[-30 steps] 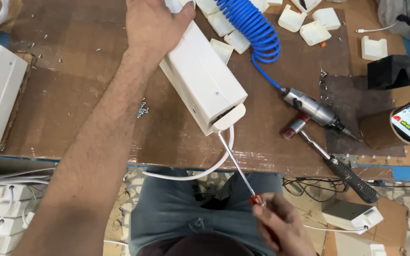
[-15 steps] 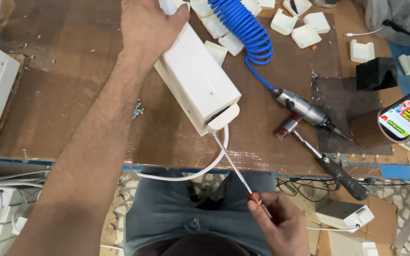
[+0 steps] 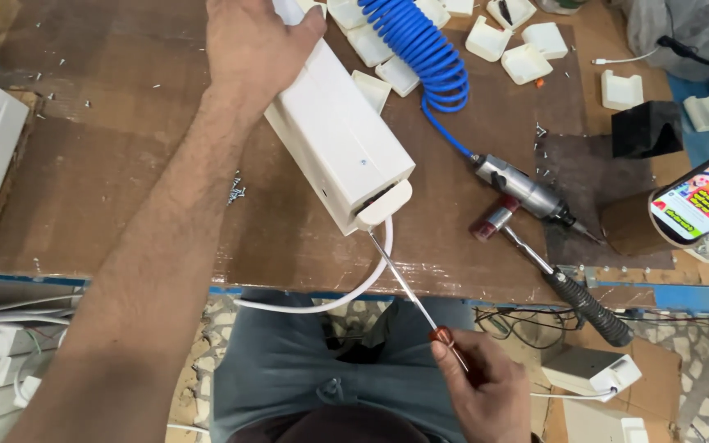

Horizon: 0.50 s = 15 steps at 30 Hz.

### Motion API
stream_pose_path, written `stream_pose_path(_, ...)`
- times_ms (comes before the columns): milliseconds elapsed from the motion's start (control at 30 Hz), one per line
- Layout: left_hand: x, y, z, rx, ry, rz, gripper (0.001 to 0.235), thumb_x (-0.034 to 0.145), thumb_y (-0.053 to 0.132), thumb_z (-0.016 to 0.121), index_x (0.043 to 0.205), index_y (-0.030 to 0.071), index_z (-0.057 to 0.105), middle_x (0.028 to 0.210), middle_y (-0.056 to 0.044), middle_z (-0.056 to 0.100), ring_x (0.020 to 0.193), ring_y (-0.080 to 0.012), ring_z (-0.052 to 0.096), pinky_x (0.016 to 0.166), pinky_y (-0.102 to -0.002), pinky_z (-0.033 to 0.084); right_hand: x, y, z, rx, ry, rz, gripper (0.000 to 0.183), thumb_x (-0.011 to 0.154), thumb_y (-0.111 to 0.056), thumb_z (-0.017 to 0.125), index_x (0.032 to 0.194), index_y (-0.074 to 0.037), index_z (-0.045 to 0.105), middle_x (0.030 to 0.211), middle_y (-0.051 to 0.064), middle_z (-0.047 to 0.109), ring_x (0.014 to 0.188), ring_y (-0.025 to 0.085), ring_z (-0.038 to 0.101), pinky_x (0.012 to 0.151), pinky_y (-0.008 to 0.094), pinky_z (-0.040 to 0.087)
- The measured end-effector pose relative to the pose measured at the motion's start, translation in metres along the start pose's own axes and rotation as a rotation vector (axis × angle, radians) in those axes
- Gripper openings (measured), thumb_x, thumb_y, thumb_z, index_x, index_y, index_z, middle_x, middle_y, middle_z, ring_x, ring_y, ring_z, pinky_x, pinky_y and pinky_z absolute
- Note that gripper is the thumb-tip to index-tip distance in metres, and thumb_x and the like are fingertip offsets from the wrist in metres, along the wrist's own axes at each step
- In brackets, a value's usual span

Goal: The person sits at a workbench and uses a screwdriver to drive screws, fastening a white plastic end cap to the bottom of a white electronic enclosure. They reposition the enclosure, align the cap, and continue screwing, with loose screws and similar enclosures on the bench.

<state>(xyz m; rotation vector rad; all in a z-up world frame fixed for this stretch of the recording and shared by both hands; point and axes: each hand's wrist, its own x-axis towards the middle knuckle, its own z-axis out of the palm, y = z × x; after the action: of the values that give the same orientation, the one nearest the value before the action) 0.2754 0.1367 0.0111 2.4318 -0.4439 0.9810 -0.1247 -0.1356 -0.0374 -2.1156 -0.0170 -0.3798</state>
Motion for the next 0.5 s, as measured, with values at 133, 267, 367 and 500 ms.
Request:
stream_pose_path(133,0.001,0.005,-0.005,-0.015,0.031,-0.036,0.049,0.088,0.047,0.084,0.095,0.0,0.072,0.079,-0.013,0.073,0.09,-0.0426,0.064,0.082,-0.052,0.051,0.006,0.016,-0.006,0.64,-0.191,0.876,0.033,0.09,-0.031,0.077,0.1,0.001,0.07,0.068,0.006,0.066,0.041,0.006,0.045,0.034,0.022,0.032)
stream_pose_path(267,0.0,0.002,-0.005,-0.052,-0.002,-0.075,0.048,0.088,0.046,0.082,0.098,0.0,0.073,0.08,-0.014,0.073,0.09,-0.0422,0.065,0.082,-0.052,0.05,0.002,0.027,-0.011,1.216,-0.239,1.106,0.024,0.086,-0.012,0.077,0.105,0.002,0.071,0.078,0.012,0.072,0.039,0.01,0.048,0.03,0.024,0.033)
stream_pose_path(367,0.0,-0.002,0.003,0.001,0.033,0.03,0.049,0.093,0.045,0.081,0.104,-0.001,0.072,0.092,-0.02,0.072,0.091,-0.043,0.065,0.083,-0.053,0.05,0.005,-0.001,-0.007,0.509,-0.114,0.733,0.019,0.084,-0.008,0.079,0.094,0.004,0.068,0.069,0.009,0.067,0.05,0.012,0.059,0.043,0.027,0.044)
stream_pose_path(500,-0.001,0.004,-0.005,-0.078,-0.017,-0.076,0.052,0.091,0.049,0.082,0.104,-0.001,0.073,0.095,-0.021,0.072,0.093,-0.0437,0.065,0.08,-0.052,0.051,0.001,-0.004,0.001,0.149,0.039,0.483,0.02,0.084,-0.012,0.076,0.101,-0.002,0.072,0.077,0.003,0.073,0.058,0.004,0.06,0.05,0.021,0.047)
